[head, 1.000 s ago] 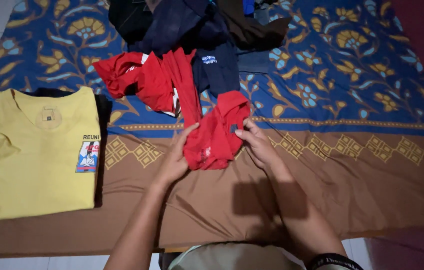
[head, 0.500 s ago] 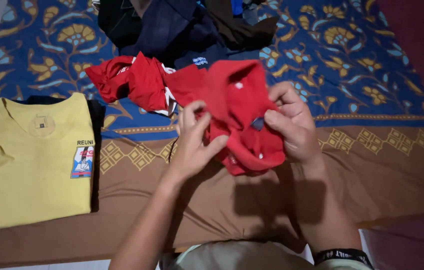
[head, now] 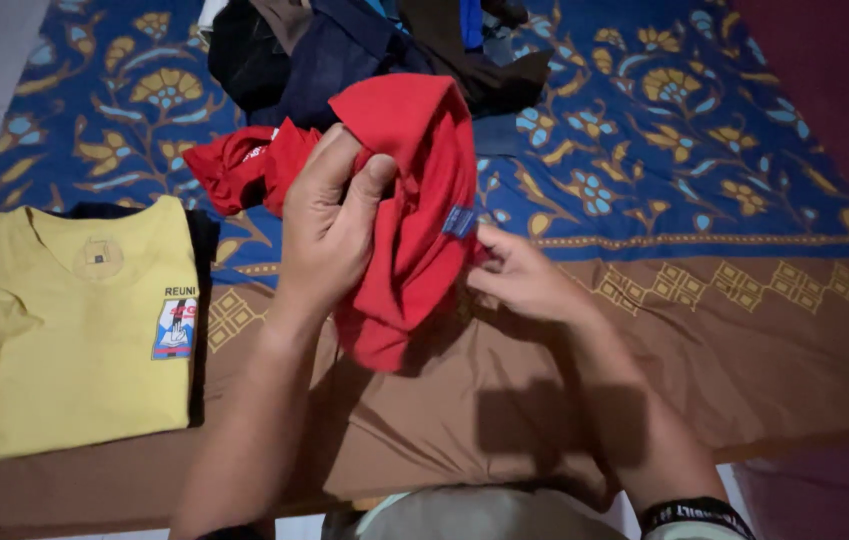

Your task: Folding various items of clothing on a bed.

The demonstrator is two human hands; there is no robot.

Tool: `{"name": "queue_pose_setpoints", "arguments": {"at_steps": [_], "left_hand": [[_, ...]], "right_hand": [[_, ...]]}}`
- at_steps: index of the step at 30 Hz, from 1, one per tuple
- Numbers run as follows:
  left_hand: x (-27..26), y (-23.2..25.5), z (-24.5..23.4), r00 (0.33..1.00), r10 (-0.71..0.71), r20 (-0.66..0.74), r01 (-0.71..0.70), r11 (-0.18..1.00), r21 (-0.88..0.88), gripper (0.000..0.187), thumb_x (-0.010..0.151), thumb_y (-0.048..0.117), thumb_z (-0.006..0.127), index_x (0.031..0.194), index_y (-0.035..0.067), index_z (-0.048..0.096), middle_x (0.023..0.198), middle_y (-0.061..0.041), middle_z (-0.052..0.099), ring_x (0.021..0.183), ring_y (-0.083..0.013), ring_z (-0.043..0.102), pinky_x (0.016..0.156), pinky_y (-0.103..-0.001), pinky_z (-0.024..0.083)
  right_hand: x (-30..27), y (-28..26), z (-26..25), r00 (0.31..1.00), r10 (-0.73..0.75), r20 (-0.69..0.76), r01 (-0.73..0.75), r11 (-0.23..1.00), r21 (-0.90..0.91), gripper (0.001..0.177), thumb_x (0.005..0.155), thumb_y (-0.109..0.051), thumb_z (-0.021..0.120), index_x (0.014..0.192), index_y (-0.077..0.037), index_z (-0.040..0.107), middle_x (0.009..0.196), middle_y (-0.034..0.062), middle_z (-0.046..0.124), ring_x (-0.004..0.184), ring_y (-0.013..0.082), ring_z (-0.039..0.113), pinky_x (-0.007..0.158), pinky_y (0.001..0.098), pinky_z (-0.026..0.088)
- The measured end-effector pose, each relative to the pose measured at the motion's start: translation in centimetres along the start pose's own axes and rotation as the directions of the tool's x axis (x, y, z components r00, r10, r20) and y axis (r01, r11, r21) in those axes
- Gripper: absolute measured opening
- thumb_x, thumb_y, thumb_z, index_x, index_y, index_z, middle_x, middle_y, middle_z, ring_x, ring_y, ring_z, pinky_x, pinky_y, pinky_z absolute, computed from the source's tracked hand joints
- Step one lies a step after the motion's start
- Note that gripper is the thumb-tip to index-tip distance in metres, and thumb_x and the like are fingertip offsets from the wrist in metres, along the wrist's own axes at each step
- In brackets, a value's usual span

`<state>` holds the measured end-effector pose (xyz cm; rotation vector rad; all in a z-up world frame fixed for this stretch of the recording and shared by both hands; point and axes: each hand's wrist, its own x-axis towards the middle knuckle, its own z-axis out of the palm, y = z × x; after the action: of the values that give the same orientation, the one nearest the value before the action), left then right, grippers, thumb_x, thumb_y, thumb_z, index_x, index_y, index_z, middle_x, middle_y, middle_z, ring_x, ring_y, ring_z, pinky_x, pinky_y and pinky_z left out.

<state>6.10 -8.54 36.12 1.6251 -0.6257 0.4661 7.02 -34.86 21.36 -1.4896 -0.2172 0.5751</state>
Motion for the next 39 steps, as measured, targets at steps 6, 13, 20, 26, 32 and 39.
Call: {"name": "queue_pose_setpoints", "arguments": {"at_steps": [6, 13, 20, 26, 32, 39], "left_hand": [[1.4, 1.4, -2.4, 0.990, 0.131, -0.055, -0.123, 0.984, 0.129, 0.019, 0.114, 0.015, 0.060, 0.124, 0.000, 0.064, 0.117, -0.006, 0.064, 0.111, -0.0169, 0.063, 0.101, -0.027, 0.049], [2.4, 2.0, -5.5, 0.962, 0.244, -0.120, -0.216, 0.955, 0.204, 0.015, 0.117, 0.012, 0.064, 0.117, -0.003, 0.064, 0.108, -0.007, 0.060, 0.102, -0.0162, 0.057, 0.091, -0.025, 0.045], [3.3, 2.3, -6.0, 0.966, 0.227, -0.124, -0.183, 0.938, 0.294, 0.016, 0.118, 0.009, 0.065, 0.111, -0.005, 0.063, 0.105, -0.007, 0.057, 0.098, -0.0158, 0.055, 0.092, -0.025, 0.046], [4.0, -0.3, -6.8, 0.973, 0.148, -0.178, -0.053, 0.892, 0.448, 0.014, 0.114, 0.012, 0.065, 0.114, -0.002, 0.063, 0.110, -0.008, 0.059, 0.104, -0.0195, 0.059, 0.099, -0.031, 0.047], [3.4, 3.2, -1.0, 0.951, 0.275, 0.138, -0.305, 0.785, 0.539, 0.069, 0.092, 0.040, 0.083, 0.143, 0.003, 0.055, 0.140, -0.016, 0.058, 0.133, -0.0364, 0.052, 0.116, -0.047, 0.037], [3.1, -0.8, 0.2, 0.931, -0.095, 0.352, 0.121, 0.991, -0.053, 0.031, 0.095, 0.012, 0.061, 0.124, 0.004, 0.068, 0.109, -0.010, 0.077, 0.104, -0.0291, 0.071, 0.094, -0.035, 0.058]], "right_hand": [[0.9, -6.5, -0.8, 0.828, -0.486, -0.280, 0.433, 0.871, -0.232, 0.019, 0.105, -0.010, 0.060, 0.124, -0.005, 0.058, 0.095, -0.0012, 0.061, 0.078, 0.0065, 0.058, 0.070, 0.0230, 0.049], [-2.1, -16.0, -6.4, 0.594, -0.584, -0.554, 0.652, 0.752, -0.094, 0.021, 0.114, -0.009, 0.047, 0.134, -0.011, 0.053, 0.084, 0.0050, 0.057, 0.061, 0.0178, 0.062, 0.044, 0.0292, 0.042], [-2.9, -17.1, -6.4, 0.369, -0.737, -0.566, 0.773, 0.582, -0.252, 0.008, 0.122, -0.013, 0.049, 0.127, -0.010, 0.054, 0.107, 0.0052, 0.064, 0.090, 0.0150, 0.065, 0.074, 0.0302, 0.053], [-2.4, -15.3, -5.8, 0.348, -0.672, -0.653, 0.806, 0.571, -0.158, 0.014, 0.119, -0.018, 0.052, 0.122, -0.008, 0.061, 0.115, 0.0047, 0.068, 0.107, 0.0157, 0.067, 0.099, 0.0331, 0.057], [-1.8, -17.9, 3.8, 0.494, -0.801, -0.337, 0.624, 0.597, -0.504, 0.005, 0.115, -0.010, 0.063, 0.116, -0.006, 0.063, 0.109, 0.0006, 0.065, 0.101, 0.0091, 0.062, 0.093, 0.0262, 0.053], [-1.0, -16.8, 6.3, 0.610, -0.782, -0.127, 0.692, 0.604, -0.394, 0.040, 0.105, -0.002, 0.076, 0.135, -0.008, 0.049, 0.113, 0.0027, 0.060, 0.103, 0.0081, 0.058, 0.092, 0.0243, 0.051]]}}
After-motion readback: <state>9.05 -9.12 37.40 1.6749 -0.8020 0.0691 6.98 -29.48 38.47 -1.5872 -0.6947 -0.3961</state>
